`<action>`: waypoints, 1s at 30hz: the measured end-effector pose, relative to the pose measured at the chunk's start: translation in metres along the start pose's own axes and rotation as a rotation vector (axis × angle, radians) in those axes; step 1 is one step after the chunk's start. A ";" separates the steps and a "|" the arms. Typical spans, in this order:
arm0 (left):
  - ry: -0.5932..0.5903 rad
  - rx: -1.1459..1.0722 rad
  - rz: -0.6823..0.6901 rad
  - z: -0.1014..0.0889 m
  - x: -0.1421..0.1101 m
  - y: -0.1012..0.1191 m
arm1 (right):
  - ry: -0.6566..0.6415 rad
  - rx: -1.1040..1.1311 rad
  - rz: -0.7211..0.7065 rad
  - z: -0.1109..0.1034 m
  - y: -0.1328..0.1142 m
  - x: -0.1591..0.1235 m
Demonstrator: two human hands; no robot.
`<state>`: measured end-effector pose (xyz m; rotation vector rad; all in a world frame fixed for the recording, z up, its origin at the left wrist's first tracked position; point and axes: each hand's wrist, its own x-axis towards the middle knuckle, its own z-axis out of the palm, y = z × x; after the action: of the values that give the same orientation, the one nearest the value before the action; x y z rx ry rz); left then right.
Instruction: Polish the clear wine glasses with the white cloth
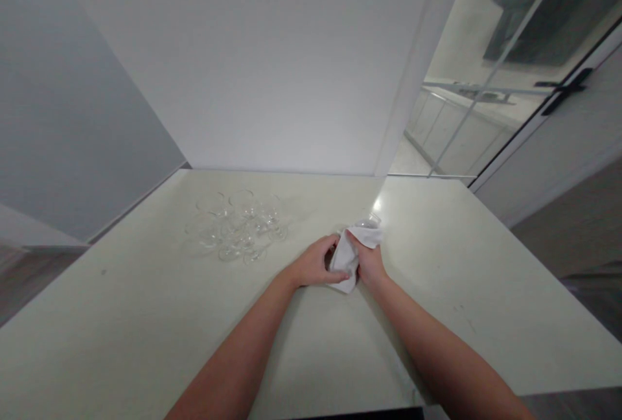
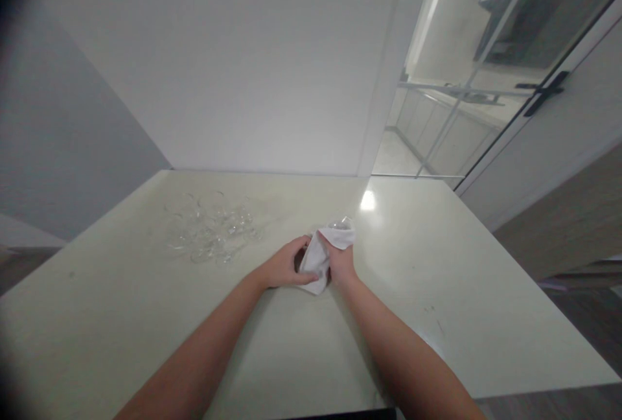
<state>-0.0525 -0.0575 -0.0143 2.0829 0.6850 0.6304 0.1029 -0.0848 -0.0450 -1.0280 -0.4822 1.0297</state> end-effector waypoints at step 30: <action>-0.040 -0.349 -0.019 -0.002 0.001 -0.012 | 0.107 0.114 0.061 0.007 -0.006 0.000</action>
<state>-0.0556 -0.0496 -0.0228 1.7596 0.5286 0.6453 0.1007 -0.0828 -0.0365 -0.9951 -0.3029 1.0386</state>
